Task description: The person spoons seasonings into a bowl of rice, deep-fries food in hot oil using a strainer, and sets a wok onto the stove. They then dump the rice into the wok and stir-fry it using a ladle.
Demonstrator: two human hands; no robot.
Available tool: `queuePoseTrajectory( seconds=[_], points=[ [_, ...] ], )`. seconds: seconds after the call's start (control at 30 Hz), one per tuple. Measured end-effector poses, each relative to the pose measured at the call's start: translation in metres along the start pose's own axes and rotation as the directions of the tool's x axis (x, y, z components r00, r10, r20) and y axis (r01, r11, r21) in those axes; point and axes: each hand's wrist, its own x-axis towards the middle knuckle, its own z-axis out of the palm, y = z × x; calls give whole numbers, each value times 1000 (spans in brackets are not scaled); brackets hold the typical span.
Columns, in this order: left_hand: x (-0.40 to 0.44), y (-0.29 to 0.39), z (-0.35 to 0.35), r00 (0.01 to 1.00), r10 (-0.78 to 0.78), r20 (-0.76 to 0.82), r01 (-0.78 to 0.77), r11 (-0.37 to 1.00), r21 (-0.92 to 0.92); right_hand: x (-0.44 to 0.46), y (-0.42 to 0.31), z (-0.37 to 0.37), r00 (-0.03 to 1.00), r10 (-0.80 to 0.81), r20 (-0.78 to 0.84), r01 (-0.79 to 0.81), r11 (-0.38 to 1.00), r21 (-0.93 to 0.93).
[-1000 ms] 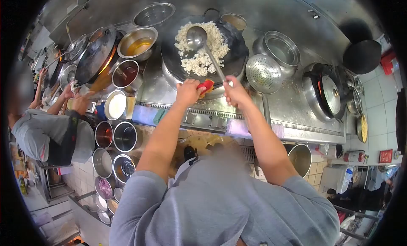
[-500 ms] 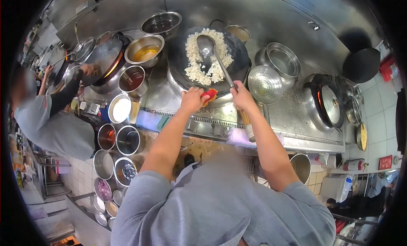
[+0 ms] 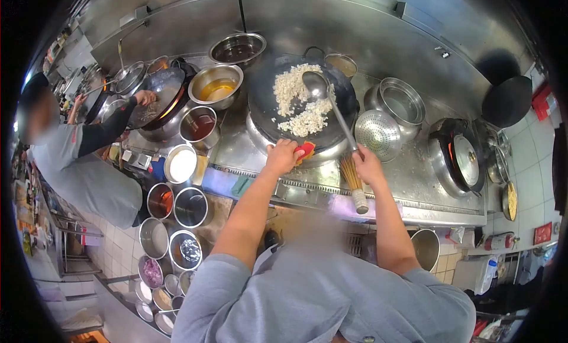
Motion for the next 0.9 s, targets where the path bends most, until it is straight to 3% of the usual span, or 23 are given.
queuePoseTrajectory(
  seconds=[0.07,0.2,0.23,0.27,0.3,0.37,0.43,0.5,0.57,0.63,0.67,0.7,0.77,0.8,0.83,0.9],
  points=[
    [3,-6,2,1000,16,-1,-16,1000,-15,-7,-16,-14,991,-86,-104,71,988,-140],
    [3,-10,0,997,53,50,-52,998,-31,26,-55,60,983,-165,-84,152,978,-146],
    [3,-7,-2,997,59,54,-57,998,-38,28,-66,76,991,-136,0,135,980,-146],
    [2,-6,-6,996,60,67,-59,998,-12,13,-77,83,978,-207,-4,202,959,-199],
    [2,-6,-10,995,60,80,-62,998,17,-5,-79,75,979,-204,-8,198,960,-200],
    [3,-8,-9,993,92,74,-96,994,47,-49,-81,52,983,-89,160,132,950,-282],
    [7,-12,-6,987,138,81,-147,982,116,-78,-34,19,972,-170,165,210,941,-266],
    [11,-13,-8,984,161,72,-169,978,121,-86,-24,-27,985,-94,146,140,925,-352],
    [11,-12,-7,976,198,90,-209,970,122,-63,-38,-20,995,-61,83,87,929,-360],
    [15,-10,-13,962,222,161,-225,974,3,-30,-43,15,998,-12,-69,-14,927,-375],
    [16,-12,-12,960,229,161,-231,973,-12,-5,-33,42,998,-19,51,41,888,-458],
    [16,-8,-7,960,234,154,-234,972,-18,-16,-53,52,997,-79,14,79,931,-357],
    [7,-6,0,985,171,23,-172,985,29,-47,-59,58,996,-40,82,57,975,-216],
    [-2,5,-9,980,192,-45,-194,980,-42,-66,-42,54,988,-123,93,136,979,-151],
    [-3,11,-14,978,211,-3,-211,978,6,-77,-23,39,972,-216,95,224,970,-93],
    [-3,6,-14,936,328,-128,-340,936,-86,-109,-52,-21,975,-78,209,106,987,-124]
  ],
)
